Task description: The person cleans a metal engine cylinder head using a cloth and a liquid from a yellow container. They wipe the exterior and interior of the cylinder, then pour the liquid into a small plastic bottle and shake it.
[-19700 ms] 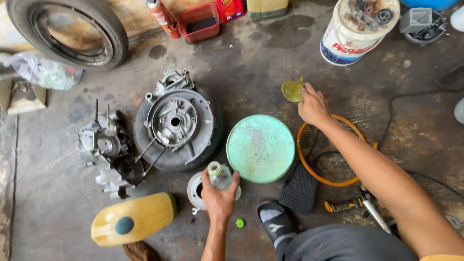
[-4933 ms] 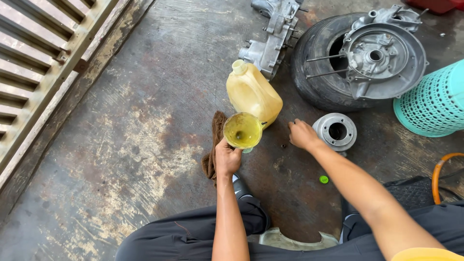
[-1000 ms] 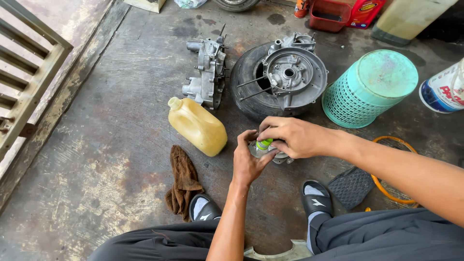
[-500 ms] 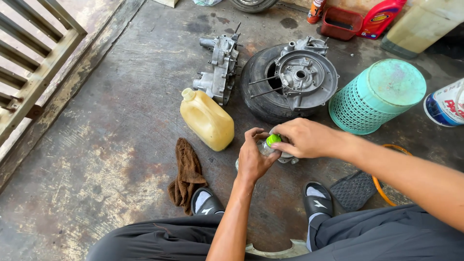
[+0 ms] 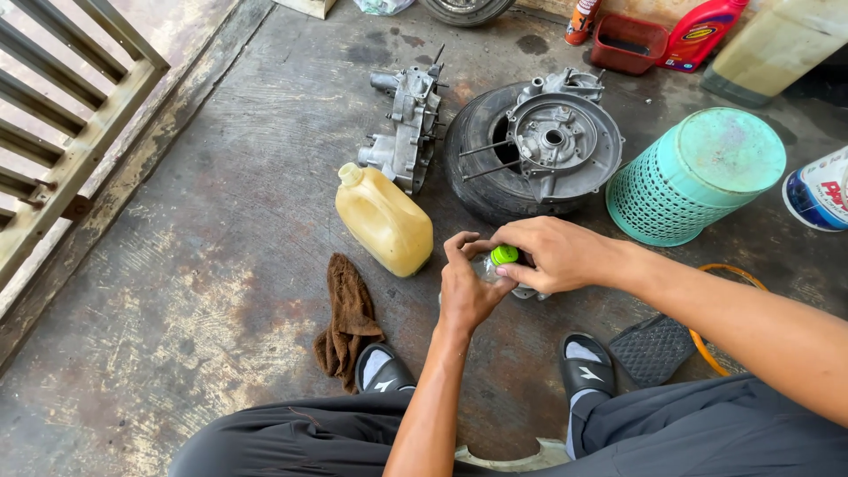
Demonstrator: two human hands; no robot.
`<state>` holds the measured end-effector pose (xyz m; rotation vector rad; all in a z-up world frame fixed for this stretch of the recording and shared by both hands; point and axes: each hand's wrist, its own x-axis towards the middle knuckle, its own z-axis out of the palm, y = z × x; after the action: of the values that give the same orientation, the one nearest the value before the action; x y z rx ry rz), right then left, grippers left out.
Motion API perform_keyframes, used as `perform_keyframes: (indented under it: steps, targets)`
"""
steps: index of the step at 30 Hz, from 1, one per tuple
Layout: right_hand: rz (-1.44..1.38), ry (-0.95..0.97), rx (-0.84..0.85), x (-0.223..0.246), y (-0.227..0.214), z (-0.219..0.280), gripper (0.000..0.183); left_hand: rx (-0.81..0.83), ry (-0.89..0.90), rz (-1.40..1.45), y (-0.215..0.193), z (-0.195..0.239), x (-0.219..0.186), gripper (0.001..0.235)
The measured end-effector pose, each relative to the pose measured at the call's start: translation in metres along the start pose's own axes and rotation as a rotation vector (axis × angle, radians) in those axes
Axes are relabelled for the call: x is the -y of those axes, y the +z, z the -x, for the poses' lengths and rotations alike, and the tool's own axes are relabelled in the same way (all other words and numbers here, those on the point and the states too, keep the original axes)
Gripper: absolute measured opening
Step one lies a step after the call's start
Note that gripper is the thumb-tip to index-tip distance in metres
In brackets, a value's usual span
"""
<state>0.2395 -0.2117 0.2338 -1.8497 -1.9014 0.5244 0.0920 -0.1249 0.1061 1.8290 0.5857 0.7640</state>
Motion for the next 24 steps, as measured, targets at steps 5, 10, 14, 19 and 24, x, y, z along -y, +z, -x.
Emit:
perform_keyframes:
  steps: [5,10,14,19,24]
  targets:
    - [-0.021,0.068,-0.123,-0.006,0.018,-0.001,0.028,-0.178,0.153,-0.118,0.014,0.002,0.02,0.081]
    - [0.009,0.249,-0.131,-0.003,0.014,-0.005,0.04,-0.377,0.475,-0.294,0.005,-0.008,-0.003,0.069]
    - [-0.039,0.07,-0.052,0.006,-0.002,-0.011,0.042,-0.374,0.47,-0.295,-0.002,-0.006,-0.011,0.072]
    - [0.081,0.024,-0.113,-0.007,0.017,-0.007,0.036,-0.357,0.456,-0.271,-0.002,-0.008,-0.003,0.076]
    - [-0.066,0.018,-0.013,0.013,-0.009,-0.014,0.026,-0.335,0.408,-0.222,-0.005,-0.005,0.006,0.075]
